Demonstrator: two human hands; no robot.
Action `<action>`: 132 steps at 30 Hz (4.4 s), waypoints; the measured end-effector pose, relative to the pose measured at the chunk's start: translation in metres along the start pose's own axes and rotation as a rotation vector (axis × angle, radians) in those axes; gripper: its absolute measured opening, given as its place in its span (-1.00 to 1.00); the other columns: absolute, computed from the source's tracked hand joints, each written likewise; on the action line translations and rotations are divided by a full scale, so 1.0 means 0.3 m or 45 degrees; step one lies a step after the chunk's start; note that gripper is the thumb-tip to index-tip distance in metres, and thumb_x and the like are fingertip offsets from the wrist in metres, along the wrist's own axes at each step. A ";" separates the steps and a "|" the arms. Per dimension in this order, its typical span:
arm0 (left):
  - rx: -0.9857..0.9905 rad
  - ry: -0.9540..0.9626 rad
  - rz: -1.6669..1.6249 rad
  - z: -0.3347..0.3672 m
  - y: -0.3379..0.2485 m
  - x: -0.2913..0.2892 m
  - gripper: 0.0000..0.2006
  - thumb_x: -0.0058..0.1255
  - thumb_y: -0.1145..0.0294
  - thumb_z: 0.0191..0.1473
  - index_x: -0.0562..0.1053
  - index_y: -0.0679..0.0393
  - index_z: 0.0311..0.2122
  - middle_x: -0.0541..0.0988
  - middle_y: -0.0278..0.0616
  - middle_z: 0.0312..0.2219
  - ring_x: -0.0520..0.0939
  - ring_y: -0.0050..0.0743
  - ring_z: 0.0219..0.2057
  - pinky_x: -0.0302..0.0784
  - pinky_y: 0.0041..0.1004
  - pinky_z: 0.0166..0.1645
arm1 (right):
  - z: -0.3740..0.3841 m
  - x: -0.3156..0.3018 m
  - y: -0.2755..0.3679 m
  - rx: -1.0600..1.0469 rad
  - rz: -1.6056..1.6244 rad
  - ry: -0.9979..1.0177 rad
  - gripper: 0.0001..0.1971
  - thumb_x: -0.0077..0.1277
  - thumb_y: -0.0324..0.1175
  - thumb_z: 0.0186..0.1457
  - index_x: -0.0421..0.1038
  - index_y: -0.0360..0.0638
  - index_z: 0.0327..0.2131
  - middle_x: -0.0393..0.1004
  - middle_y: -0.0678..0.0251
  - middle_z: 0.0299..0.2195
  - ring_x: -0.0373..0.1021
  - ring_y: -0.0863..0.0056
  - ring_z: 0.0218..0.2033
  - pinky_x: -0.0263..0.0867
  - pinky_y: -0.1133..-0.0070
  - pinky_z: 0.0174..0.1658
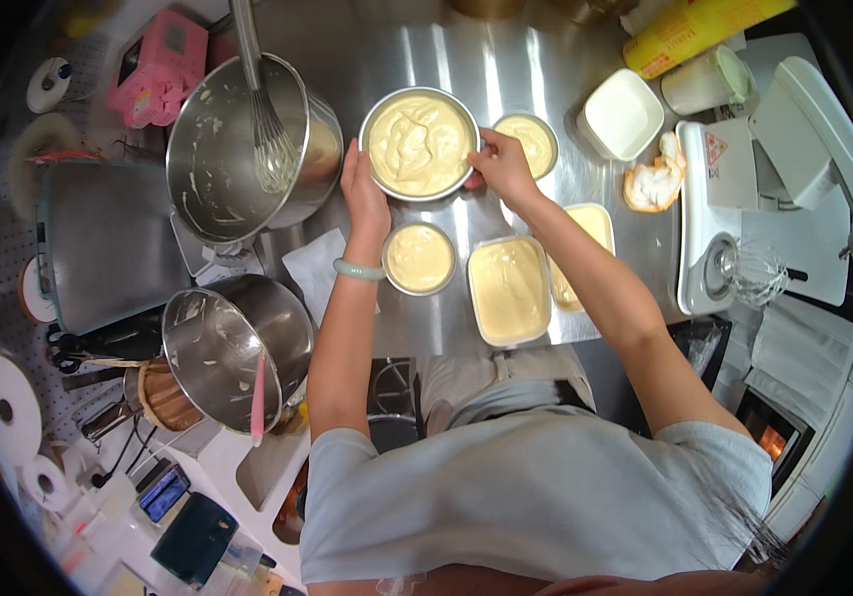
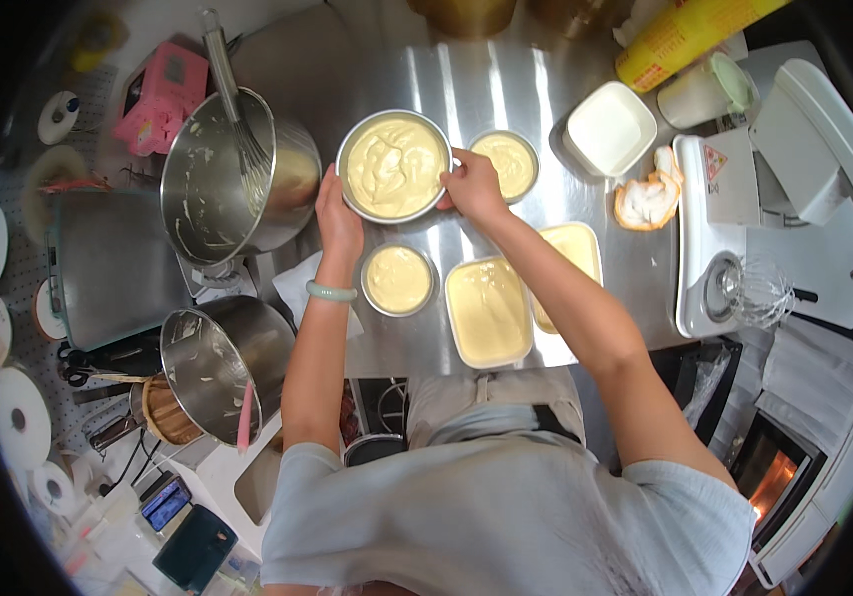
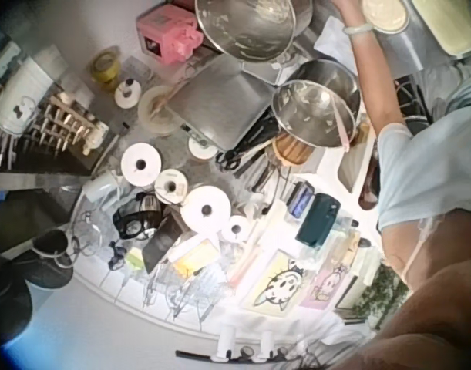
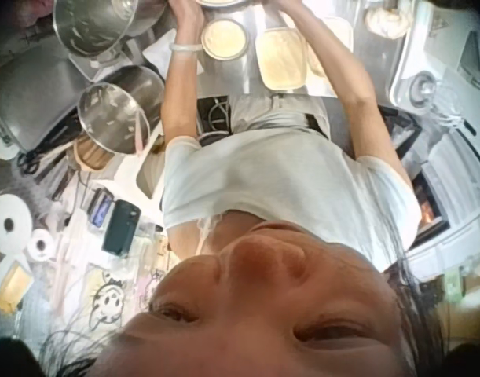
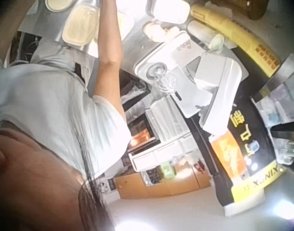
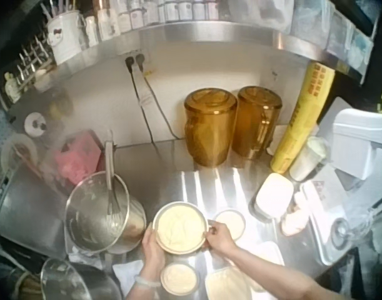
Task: The person uses a spatula to scrape batter from a metal bowl and distribute it into several smaller round and rectangular containers, then places the containers into an oven.
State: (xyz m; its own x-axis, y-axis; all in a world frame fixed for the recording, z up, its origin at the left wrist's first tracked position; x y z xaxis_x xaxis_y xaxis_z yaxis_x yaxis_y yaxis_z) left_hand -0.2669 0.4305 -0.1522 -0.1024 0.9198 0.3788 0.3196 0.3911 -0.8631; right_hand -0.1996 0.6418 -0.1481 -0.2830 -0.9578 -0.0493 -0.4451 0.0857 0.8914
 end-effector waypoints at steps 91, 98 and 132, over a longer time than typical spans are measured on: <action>0.242 0.028 0.524 -0.110 -0.075 0.031 -0.52 -0.25 0.29 0.16 0.12 0.41 0.10 0.32 0.05 0.00 0.34 -0.30 0.01 0.18 -0.44 0.09 | -0.086 0.014 0.028 0.037 0.026 0.027 -0.45 -0.26 -0.58 0.11 -0.15 -0.39 0.16 0.38 0.17 -0.47 0.42 0.45 -0.60 0.45 0.55 -0.54; 0.197 -0.075 0.532 -0.065 0.004 -0.105 -0.43 -0.23 0.21 0.17 0.03 0.40 0.16 0.22 0.02 0.09 0.29 -0.36 0.09 0.18 -0.50 0.11 | -0.102 -0.063 0.077 0.002 -0.225 -0.018 -0.39 -0.07 -0.38 0.07 -0.04 -0.36 0.15 0.38 0.24 -0.53 0.39 0.54 -0.61 0.38 0.62 -0.54; 0.143 -0.002 0.424 -0.151 -0.091 -0.072 -0.48 -0.21 0.28 0.17 0.07 0.45 0.12 0.17 0.12 0.10 0.20 -0.23 0.15 0.07 -0.44 0.18 | -0.293 -0.407 0.040 -0.245 -0.326 -0.163 -0.60 0.00 -0.39 0.01 0.29 -0.31 -0.06 0.41 0.33 -0.57 0.34 0.65 -0.63 0.29 0.65 -0.53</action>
State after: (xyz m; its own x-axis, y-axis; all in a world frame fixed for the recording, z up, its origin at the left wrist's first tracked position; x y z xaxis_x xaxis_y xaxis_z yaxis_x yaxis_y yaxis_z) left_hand -0.2306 0.3986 -0.1218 -0.0115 0.9975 0.0696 0.2299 0.0703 -0.9707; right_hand -0.0957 0.7357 -0.0920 -0.2930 -0.8983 -0.3275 -0.3504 -0.2178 0.9109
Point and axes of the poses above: each hand's wrist, its own z-axis towards the middle knuckle, its own x-axis out of the palm, y = z × x, the point moved 10 cm from there along z, towards the middle knuckle
